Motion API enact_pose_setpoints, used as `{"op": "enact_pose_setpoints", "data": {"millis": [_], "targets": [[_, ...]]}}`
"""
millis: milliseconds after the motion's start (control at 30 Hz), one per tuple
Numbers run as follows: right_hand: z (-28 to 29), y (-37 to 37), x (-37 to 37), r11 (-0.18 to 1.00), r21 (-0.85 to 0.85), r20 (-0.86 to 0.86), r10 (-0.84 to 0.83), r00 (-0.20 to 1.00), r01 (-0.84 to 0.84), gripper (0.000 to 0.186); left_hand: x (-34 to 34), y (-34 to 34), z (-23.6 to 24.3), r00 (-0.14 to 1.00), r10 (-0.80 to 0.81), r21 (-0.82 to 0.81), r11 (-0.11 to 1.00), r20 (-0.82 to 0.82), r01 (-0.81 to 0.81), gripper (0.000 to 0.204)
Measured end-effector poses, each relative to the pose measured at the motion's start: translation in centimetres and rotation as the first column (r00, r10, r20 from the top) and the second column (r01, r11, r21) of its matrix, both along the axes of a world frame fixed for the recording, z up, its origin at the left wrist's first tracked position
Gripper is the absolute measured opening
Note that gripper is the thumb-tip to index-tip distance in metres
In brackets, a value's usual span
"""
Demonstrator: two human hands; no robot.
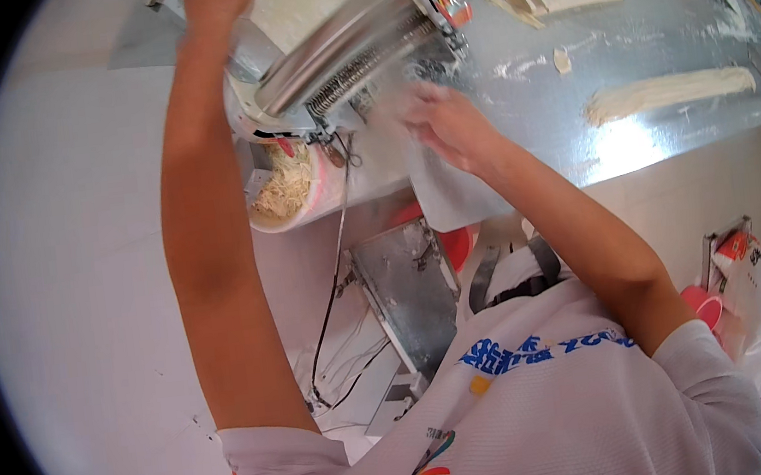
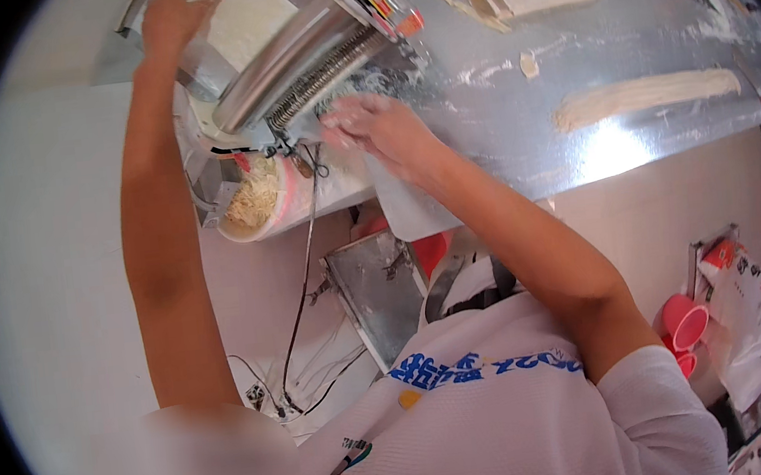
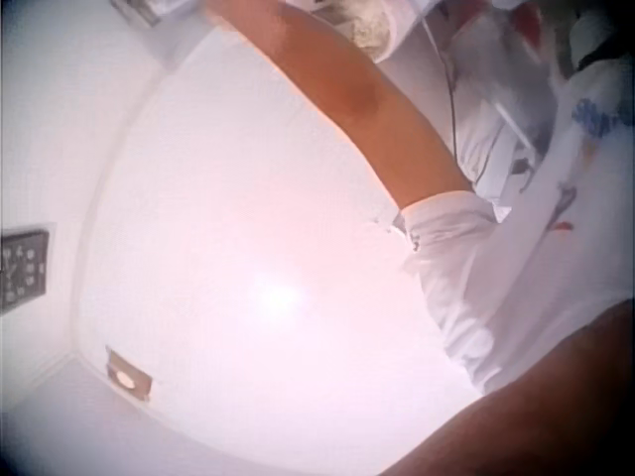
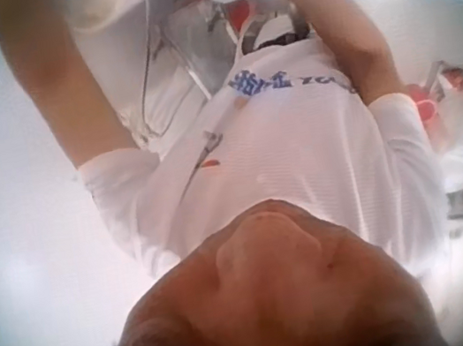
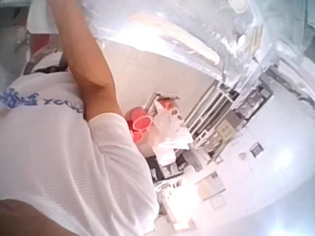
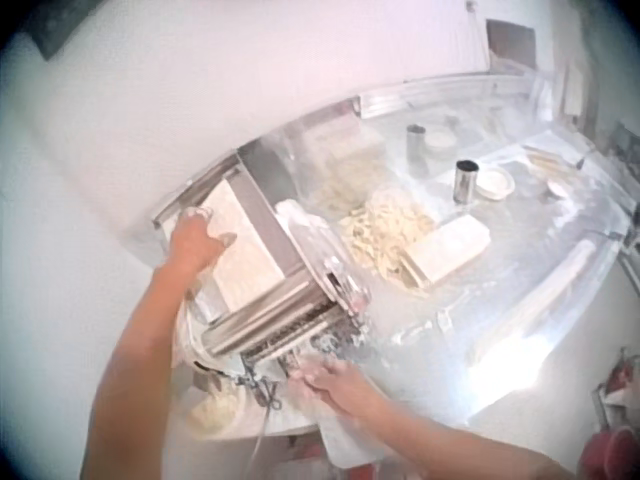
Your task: The person flattens a piece of dough on a metal table using a scraper, then cuts it into smaller rectangular sheets. They feed the sheets into a pasta machine to produce long strands of noodles, which are collected and placed on the table.
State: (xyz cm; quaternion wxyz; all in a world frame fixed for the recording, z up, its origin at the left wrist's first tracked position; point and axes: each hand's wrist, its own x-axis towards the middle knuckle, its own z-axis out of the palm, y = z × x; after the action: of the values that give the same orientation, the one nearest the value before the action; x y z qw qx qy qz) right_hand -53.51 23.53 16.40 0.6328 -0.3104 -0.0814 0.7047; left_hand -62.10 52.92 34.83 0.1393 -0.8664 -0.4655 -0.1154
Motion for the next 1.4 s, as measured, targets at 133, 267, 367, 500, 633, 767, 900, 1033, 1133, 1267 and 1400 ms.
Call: {"op": "enact_pose_setpoints", "data": {"millis": [133, 267, 367, 500, 633, 767, 900, 1033, 1133, 1267, 1400], "targets": [[0.5, 3.7, -2.5, 0.978, 0.067, -0.348, -0.161, 0.923, 0.196, 0.066, 1.2, 0.9, 0.5, 0.987, 0.005, -0.035, 0.999, -0.158, -0.01, 0.074], [0.7, 6.6, -5.3, 0.958, -0.046, -0.349, -0.281, 0.894, 0.283, 0.072, 0.6, 2.0, 0.6, 0.946, -0.024, 0.01, 1.0, -0.324, 0.028, 0.075], [0.3, 8.2, -5.8, 0.941, -0.092, -0.364, -0.337, 0.868, 0.327, 0.073, 0.6, 1.8, 0.4, 0.963, -0.012, -0.041, 0.999, -0.27, 0.001, 0.076], [-1.6, 9.9, -5.5, 0.947, -0.041, -0.351, -0.312, 0.883, 0.319, 0.077, 0.5, 2.6, 0.7, 0.961, -0.054, -0.021, 0.999, -0.27, 0.05, 0.074], [-1.1, 9.0, -5.5, 0.944, -0.04, -0.332, -0.323, 0.886, 0.329, 0.082, -0.1, 3.0, 0.3, 0.948, -0.078, -0.005, 0.997, -0.309, 0.08, 0.067], [0.3, 8.1, -5.3, 0.951, -0.055, -0.36, -0.303, 0.882, 0.304, 0.085, -2.1, 2.8, -1.9, 0.962, -0.208, 0.174, 0.955, -0.176, 0.238, 0.058], [-1.5, 8.0, -6.4, 0.939, 0.121, -0.196, -0.294, 0.935, 0.321, 0.081, -2.6, 2.3, -1.9, 0.961, -0.14, 0.106, 0.98, -0.237, 0.169, 0.047], [-7.0, 7.7, -4.5, 0.894, 0.329, 0.056, -0.341, 0.938, 0.305, 0.076, 1.1, 1.7, -2.8, 0.978, -0.152, -0.001, 0.988, -0.145, 0.154, 0.035], [-1.8, 2.7, -4.0, 0.988, -0.018, -0.174, -0.155, 0.973, 0.154, 0.072, -3.2, 1.9, -5.1, 0.98, -0.125, 0.034, 0.991, -0.157, 0.131, 0.029], [-2.7, -1.2, -1.1, 0.982, -0.119, -0.044, -0.15, 0.988, 0.144, 0.062, -1.7, 1.1, -5.4, 0.985, -0.171, 0.069, 0.983, -0.017, 0.172, 0.024], [-4.4, -2.3, 0.3, 0.978, -0.184, 0.068, -0.086, 0.994, 0.097, 0.063, -2.0, 0.7, -6.0, 0.979, -0.201, 0.022, 0.979, -0.003, 0.202, 0.024]]}}
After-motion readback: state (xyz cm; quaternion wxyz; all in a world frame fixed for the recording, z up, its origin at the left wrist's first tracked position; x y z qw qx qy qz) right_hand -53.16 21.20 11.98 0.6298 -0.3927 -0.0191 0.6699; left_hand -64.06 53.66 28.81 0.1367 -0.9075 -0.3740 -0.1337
